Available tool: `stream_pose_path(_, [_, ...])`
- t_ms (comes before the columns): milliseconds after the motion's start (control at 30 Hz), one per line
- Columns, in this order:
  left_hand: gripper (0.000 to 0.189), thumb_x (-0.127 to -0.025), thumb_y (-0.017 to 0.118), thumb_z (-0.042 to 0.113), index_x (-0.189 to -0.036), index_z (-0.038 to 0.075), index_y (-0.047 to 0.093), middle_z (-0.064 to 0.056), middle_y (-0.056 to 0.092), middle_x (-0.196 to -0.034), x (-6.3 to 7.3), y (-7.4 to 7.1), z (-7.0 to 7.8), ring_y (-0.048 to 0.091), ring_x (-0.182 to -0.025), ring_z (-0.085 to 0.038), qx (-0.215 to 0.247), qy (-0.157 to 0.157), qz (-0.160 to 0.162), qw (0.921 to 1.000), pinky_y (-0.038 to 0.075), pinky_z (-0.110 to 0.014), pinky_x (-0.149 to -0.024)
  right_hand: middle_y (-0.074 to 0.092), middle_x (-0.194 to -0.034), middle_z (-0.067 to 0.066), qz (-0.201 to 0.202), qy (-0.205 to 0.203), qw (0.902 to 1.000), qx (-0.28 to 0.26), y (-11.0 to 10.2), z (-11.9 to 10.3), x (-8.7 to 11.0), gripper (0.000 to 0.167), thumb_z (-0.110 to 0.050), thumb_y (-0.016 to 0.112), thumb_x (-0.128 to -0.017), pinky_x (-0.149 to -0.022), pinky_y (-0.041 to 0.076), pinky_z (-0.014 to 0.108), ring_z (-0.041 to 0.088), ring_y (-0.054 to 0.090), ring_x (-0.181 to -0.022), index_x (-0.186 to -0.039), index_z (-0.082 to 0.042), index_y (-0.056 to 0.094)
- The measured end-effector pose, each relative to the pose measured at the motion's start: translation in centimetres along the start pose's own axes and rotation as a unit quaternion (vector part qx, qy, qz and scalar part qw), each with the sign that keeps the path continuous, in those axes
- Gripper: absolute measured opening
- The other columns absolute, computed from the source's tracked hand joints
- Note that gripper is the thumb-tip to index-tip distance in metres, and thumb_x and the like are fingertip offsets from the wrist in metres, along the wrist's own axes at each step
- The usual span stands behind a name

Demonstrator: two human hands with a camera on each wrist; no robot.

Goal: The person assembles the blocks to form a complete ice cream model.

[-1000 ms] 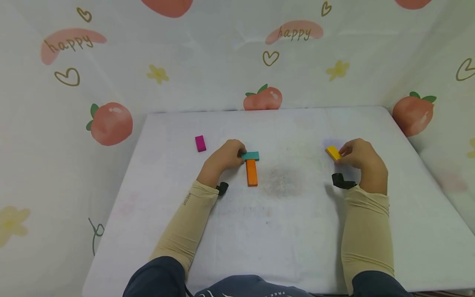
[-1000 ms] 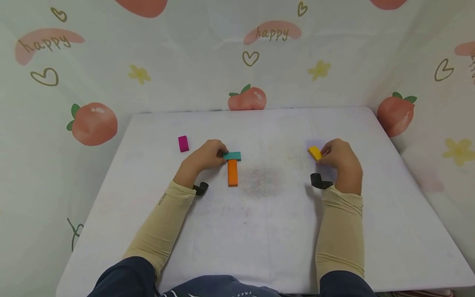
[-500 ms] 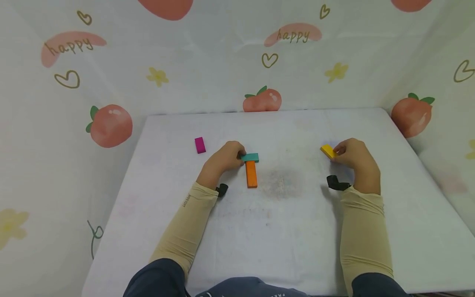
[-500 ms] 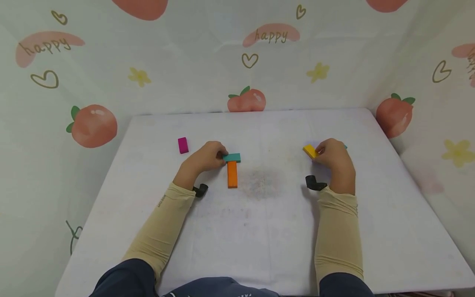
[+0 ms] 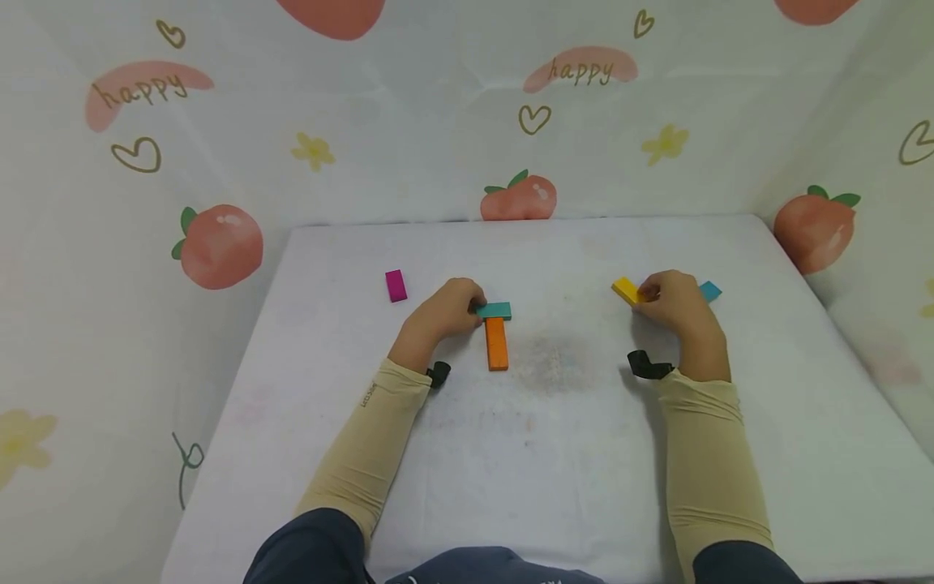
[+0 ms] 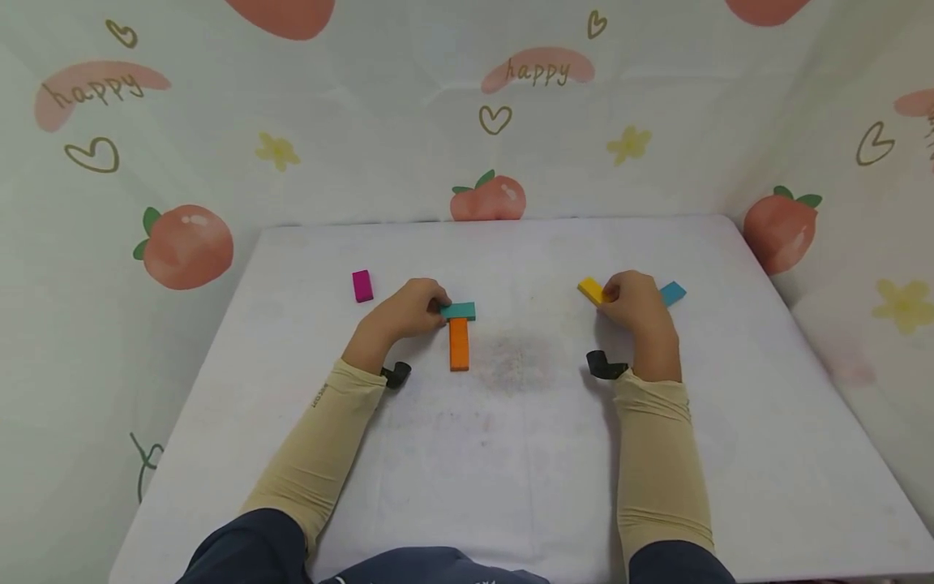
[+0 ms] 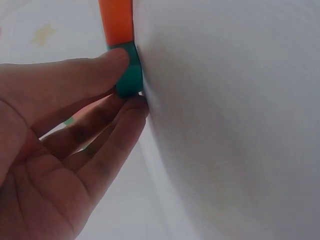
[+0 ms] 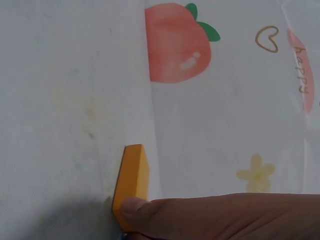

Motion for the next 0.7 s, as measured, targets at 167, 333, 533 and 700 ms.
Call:
stream_pose_path(167, [0.029,-0.099,0.071,0.007,-0.127,-0.002,0.072,-0.013,0.070,-0.123,0.2,-0.2,0.1,0.060,-0.114,-0.028,0.009,-0.011,-0.004,0.9999,0.054,-0.042,-0.109,0.066,-0.124,0.034,0.005,-0.013,0.9999,-0.003,0.9,-0.9,-0.6,0.033,-0.009,0.070,-0.097,-0.106,0.051,0.062,0.047,0.061,-0.116,-0.122,0.013,0.068])
stream_pose_path(333, [0.030,-0.099,0.072,0.007,-0.127,-0.002,0.071,-0.012,0.070,-0.122,0.2,-0.5,0.1,0.060,-0.113,-0.027,0.015,-0.018,-0.003,0.9997,0.055,-0.042,-0.109,0.067,-0.124,0.033,0.005,-0.022,0.9998,0.003,1.8,-2.1,-1.0,0.030,-0.010,0.069,-0.099,-0.106,0.052,0.061,0.046,0.062,-0.117,-0.121,0.011,0.069])
stream_pose_path(533, [0.032,-0.098,0.071,0.006,-0.128,-0.004,0.071,-0.013,0.070,-0.124,0.2,-0.4,-0.2,0.061,-0.113,-0.027,0.019,-0.016,-0.006,0.9997,0.055,-0.041,-0.108,0.065,-0.127,0.033,-0.002,-0.027,0.9996,-0.004,2.6,-3.5,-1.3,0.028,-0.007,0.067,-0.100,-0.106,0.053,0.060,0.046,0.062,-0.118,-0.122,0.011,0.069])
stream_pose_path(700, [0.033,-0.098,0.071,0.006,-0.129,-0.004,0.070,-0.014,0.070,-0.125,0.3,-0.1,-0.4,0.061,-0.113,-0.027,0.017,-0.012,-0.006,0.9998,0.054,-0.041,-0.109,0.065,-0.127,0.033,-0.001,-0.051,0.9987,-0.001,3.3,-4.7,-1.4,0.027,-0.004,0.067,-0.099,-0.105,0.054,0.059,0.046,0.064,-0.115,-0.121,0.012,0.070])
Point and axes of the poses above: each hand's wrist, its own x-axis away from the middle knuckle, its own y-axis out of the palm, z = x × y, the point moved 2 cm from there along -x, towards the middle knuckle
